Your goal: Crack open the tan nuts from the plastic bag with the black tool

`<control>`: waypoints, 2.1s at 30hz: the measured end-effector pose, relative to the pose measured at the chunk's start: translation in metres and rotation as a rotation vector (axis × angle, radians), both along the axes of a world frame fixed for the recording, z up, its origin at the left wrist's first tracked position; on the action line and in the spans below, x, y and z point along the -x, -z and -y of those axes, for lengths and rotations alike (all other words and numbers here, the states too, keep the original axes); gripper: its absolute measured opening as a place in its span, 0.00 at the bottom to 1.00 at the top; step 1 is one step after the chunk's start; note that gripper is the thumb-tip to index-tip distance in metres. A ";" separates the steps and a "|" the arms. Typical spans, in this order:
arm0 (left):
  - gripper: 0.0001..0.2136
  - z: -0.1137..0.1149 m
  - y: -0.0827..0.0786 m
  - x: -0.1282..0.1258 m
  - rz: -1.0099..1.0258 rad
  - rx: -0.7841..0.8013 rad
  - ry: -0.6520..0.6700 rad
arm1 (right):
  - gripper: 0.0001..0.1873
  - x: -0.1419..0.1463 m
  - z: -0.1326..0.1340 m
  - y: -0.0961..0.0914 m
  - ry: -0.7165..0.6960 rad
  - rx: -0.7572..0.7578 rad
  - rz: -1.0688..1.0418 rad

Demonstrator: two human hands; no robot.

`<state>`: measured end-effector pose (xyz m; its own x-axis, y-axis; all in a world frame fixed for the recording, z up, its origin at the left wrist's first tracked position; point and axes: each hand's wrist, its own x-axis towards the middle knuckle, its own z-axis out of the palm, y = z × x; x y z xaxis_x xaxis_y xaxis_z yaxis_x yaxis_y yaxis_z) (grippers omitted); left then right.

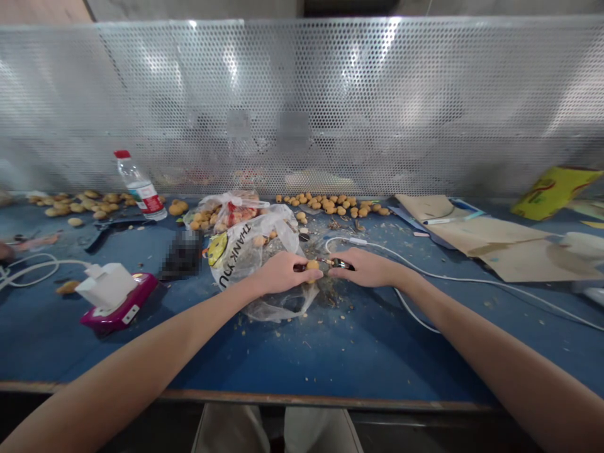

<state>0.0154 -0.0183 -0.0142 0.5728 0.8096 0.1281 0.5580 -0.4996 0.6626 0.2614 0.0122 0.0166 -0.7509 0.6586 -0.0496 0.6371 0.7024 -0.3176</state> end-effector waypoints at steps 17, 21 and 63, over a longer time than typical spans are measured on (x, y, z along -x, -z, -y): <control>0.23 -0.001 0.001 0.001 -0.008 -0.018 -0.012 | 0.29 -0.002 -0.004 0.005 -0.015 -0.023 0.020; 0.22 -0.001 0.000 0.000 -0.009 -0.027 -0.009 | 0.29 -0.002 -0.004 0.005 -0.010 -0.027 0.023; 0.25 0.000 0.000 0.001 -0.009 -0.027 -0.002 | 0.29 -0.002 -0.002 0.006 0.000 -0.056 0.029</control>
<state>0.0149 -0.0185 -0.0139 0.5725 0.8070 0.1448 0.5646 -0.5162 0.6441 0.2634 0.0144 0.0102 -0.7496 0.6610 -0.0351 0.6456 0.7184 -0.2592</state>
